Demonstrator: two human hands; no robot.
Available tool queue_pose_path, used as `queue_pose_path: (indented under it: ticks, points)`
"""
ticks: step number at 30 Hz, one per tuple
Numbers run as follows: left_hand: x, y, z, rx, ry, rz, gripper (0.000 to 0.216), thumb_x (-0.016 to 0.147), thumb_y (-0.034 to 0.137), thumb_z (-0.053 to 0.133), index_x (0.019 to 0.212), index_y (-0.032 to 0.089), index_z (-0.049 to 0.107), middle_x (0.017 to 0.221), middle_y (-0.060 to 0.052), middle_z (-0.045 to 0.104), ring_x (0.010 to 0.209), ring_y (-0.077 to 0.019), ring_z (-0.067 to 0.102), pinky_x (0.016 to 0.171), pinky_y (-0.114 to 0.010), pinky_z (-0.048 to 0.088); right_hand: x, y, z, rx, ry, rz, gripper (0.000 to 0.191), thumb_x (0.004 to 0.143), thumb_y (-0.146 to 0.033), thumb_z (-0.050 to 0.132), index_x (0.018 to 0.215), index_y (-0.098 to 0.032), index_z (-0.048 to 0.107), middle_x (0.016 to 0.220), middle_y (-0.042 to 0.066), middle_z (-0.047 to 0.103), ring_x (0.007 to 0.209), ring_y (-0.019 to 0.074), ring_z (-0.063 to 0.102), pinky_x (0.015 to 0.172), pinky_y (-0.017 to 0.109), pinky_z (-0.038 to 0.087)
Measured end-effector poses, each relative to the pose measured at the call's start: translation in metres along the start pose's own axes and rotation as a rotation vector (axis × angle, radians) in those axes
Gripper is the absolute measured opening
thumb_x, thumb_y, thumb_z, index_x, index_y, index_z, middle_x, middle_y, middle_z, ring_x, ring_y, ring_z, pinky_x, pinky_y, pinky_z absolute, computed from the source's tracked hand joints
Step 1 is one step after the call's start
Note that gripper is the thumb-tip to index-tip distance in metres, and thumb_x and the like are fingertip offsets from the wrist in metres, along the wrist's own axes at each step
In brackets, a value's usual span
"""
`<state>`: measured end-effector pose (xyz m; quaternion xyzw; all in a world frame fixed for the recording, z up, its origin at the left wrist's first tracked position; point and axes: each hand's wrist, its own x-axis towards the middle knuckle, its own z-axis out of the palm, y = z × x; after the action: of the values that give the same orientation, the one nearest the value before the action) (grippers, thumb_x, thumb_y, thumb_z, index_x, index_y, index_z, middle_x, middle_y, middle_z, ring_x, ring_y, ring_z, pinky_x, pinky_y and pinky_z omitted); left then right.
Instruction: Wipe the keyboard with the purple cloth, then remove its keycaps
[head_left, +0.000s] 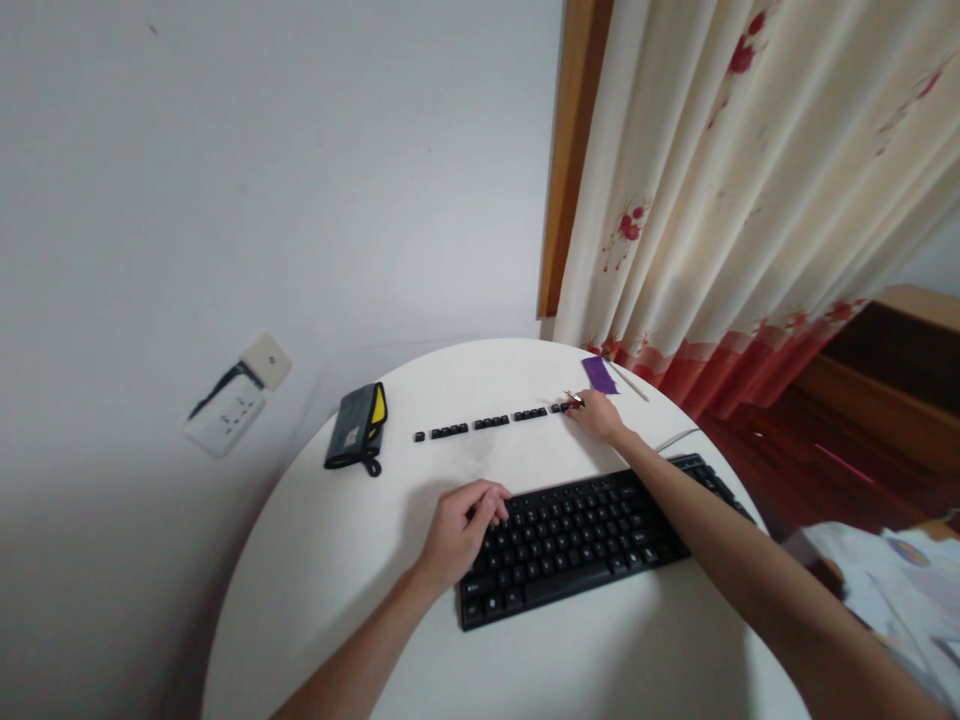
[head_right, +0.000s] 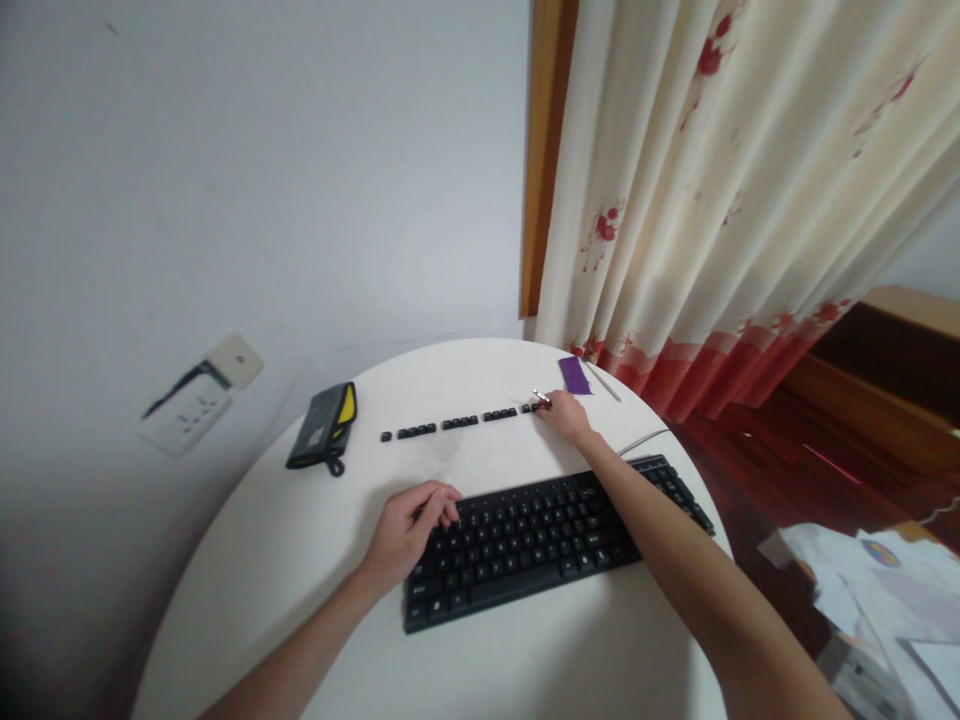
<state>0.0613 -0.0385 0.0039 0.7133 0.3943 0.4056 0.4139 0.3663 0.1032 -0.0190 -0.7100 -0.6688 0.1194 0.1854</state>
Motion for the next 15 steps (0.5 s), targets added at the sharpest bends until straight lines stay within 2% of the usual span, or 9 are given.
queue_pose_path:
  ticks: [15]
  points:
    - [0.0008,-0.0008,0.0005,0.019,-0.013,0.009,0.031,0.099,0.034,0.048,0.089,0.015,0.070,0.070,-0.002,0.069,0.063,-0.0131,0.062,0.063,-0.023,0.049,0.0035,0.0025,0.0050,-0.007,0.015,-0.032,0.019,0.084,-0.029,0.067,0.097,-0.018,0.074,0.095,0.010,0.075,0.088,0.0234,0.067,0.068,0.024,0.040]
